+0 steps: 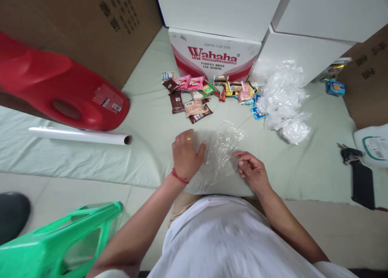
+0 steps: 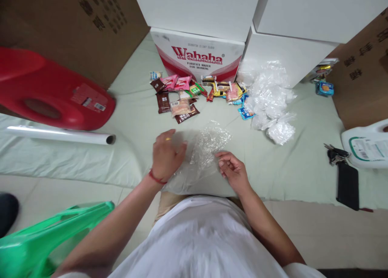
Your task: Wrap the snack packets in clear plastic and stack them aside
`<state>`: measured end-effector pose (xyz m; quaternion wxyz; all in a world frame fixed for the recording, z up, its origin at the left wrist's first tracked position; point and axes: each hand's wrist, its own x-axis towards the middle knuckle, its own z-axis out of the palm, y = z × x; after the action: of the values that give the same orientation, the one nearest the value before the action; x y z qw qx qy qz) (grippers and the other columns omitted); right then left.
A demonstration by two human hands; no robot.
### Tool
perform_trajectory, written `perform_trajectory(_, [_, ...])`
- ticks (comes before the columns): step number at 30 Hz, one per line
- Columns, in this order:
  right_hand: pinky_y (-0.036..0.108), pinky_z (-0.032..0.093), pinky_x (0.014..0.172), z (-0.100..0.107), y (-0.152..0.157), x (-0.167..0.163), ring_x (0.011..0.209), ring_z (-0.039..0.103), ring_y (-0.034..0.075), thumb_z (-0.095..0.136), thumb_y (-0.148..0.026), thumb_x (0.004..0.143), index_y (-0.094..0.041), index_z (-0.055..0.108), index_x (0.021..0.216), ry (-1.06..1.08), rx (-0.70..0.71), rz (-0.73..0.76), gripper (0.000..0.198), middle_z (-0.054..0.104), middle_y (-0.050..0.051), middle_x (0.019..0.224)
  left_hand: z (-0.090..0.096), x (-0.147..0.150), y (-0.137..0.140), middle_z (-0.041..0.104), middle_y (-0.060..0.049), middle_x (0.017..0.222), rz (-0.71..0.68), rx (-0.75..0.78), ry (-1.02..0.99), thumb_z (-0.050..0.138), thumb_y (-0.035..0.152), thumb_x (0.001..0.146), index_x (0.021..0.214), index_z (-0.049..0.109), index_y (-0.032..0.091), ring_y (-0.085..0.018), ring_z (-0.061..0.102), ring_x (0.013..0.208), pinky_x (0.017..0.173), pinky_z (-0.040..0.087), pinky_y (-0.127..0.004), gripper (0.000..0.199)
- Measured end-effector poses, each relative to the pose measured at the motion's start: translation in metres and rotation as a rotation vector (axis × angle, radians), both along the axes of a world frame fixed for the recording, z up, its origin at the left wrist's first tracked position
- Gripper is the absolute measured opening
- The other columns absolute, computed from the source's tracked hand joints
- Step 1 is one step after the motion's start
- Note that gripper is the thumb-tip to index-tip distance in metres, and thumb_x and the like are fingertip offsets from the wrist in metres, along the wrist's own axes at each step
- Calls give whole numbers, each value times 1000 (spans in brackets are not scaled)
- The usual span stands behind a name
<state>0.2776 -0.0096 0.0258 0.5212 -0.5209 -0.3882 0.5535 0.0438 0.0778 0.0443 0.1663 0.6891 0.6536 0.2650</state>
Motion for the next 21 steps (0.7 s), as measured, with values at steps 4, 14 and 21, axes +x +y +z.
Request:
perform_trajectory(4, [26, 42, 52, -4, -18, 11, 59, 46, 8, 78, -46, 90, -23, 73, 89, -143, 50, -131, 23, 67, 7, 118, -22, 32, 20, 76, -16, 103, -116, -188, 187, 53, 38, 100, 130, 62, 12, -34, 69, 105, 93, 51, -44, 41])
perform_trajectory(14, [36, 53, 73, 9, -33, 98, 82, 63, 21, 65, -54, 89, -20, 73, 105, -813, -195, -225, 38, 70, 8, 97, -37, 31, 8, 73, -6, 79, -41, -160, -103, 41, 32, 103, 101, 61, 22, -24, 69, 71, 70, 44, -31, 22])
perform_trajectory(21, [47, 53, 97, 32, 25, 21, 118, 61, 32, 70, -58, 90, -23, 61, 139, -1001, 113, -42, 61, 69, 15, 127, -24, 40, -7, 63, 1, 66, -44, -84, -282, 40, 39, 104, 105, 61, 22, -19, 62, 59, 64, 41, -28, 27])
